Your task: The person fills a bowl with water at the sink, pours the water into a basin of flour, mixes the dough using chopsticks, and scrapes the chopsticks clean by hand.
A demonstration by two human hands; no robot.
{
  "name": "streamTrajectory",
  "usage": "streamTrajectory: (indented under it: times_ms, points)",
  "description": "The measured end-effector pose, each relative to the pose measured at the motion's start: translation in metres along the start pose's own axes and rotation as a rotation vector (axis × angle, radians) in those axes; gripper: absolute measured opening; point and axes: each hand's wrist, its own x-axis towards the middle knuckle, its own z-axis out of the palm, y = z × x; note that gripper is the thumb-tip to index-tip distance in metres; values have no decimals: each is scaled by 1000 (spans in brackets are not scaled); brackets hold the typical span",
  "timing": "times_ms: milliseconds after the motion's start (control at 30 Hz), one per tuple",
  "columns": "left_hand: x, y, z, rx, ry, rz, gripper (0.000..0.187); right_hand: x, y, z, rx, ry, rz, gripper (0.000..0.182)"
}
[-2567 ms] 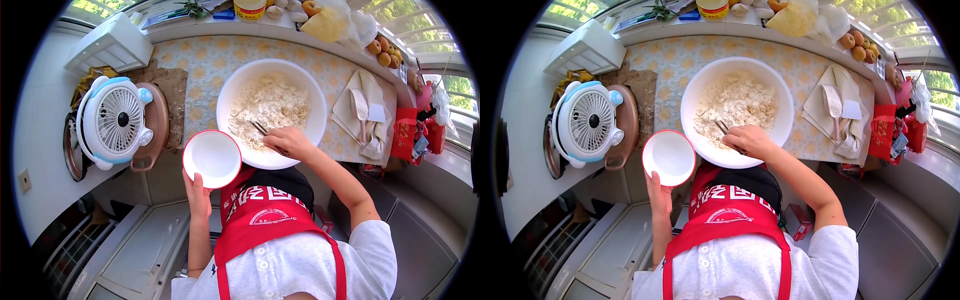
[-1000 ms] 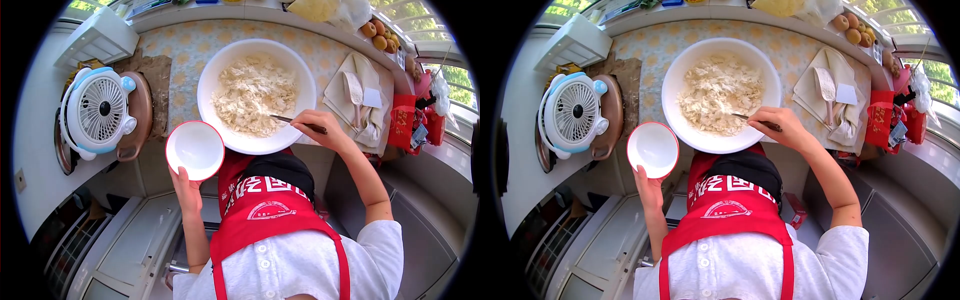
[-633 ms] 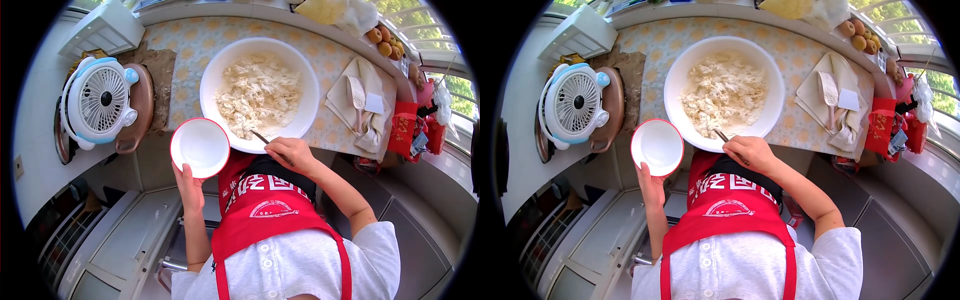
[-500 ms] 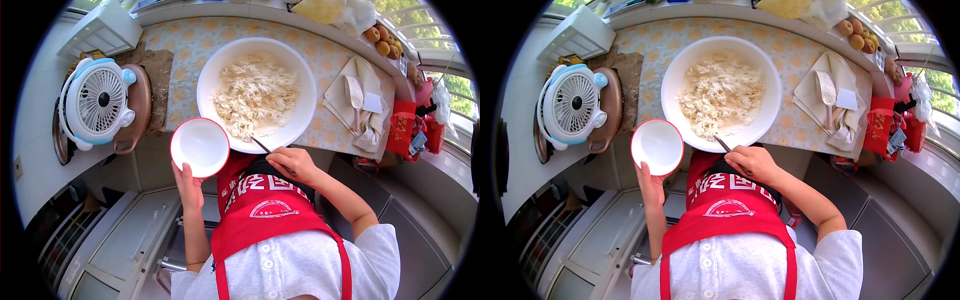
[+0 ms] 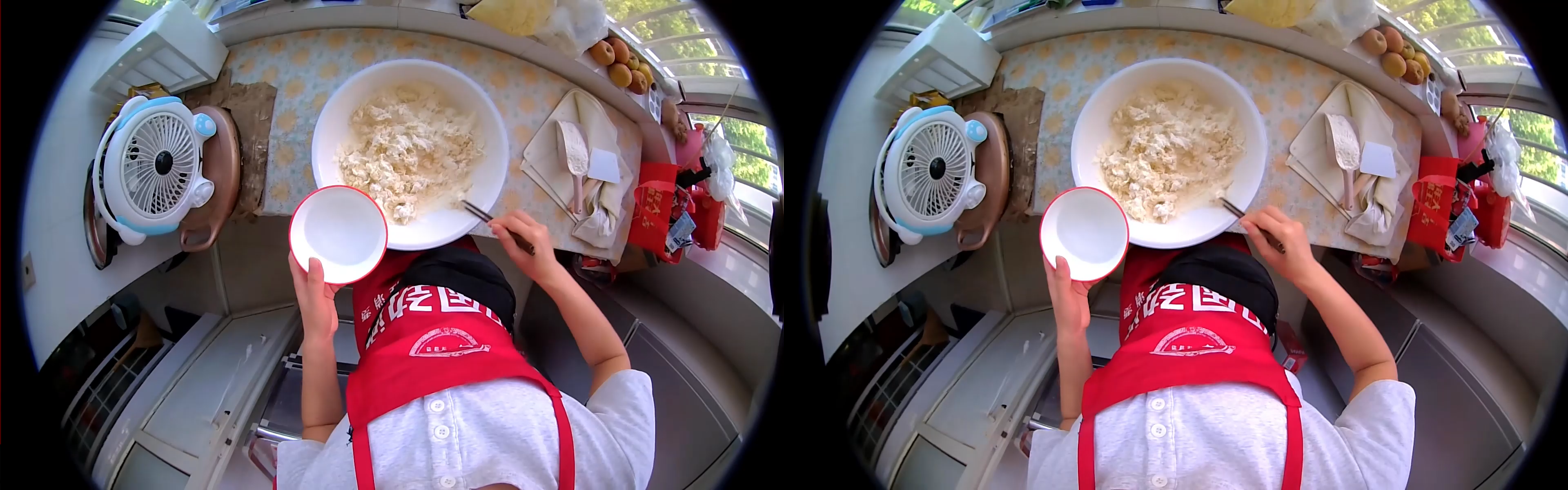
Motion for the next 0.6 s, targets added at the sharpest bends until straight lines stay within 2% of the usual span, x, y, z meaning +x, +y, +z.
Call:
streamTrajectory:
  times_ms: [100,133,167,233,300,400,533,600]
  points:
    - [5,-5,6,19,-21,-6,52,-9,-9,25,165,-28,6,6]
    - [7,-5,7,35,-33,-5,53,-6,-6,23,216,-37,79,6]
    - [9,-7,8,41,-40,-2,53,1,-4,13,148,18,1,6]
    - [14,-10,12,85,-43,-31,54,16,7,-13,-21,33,43,6]
    - [17,-9,18,132,-55,-28,52,37,19,-34,-71,96,-99,5]
    - [20,-11,27,186,-63,-23,51,67,12,-50,-139,121,-202,5]
    - [27,-10,39,199,-80,-29,51,85,31,-23,-205,113,-194,6]
    - [32,-10,44,221,-102,-33,51,74,35,10,-270,155,-313,6]
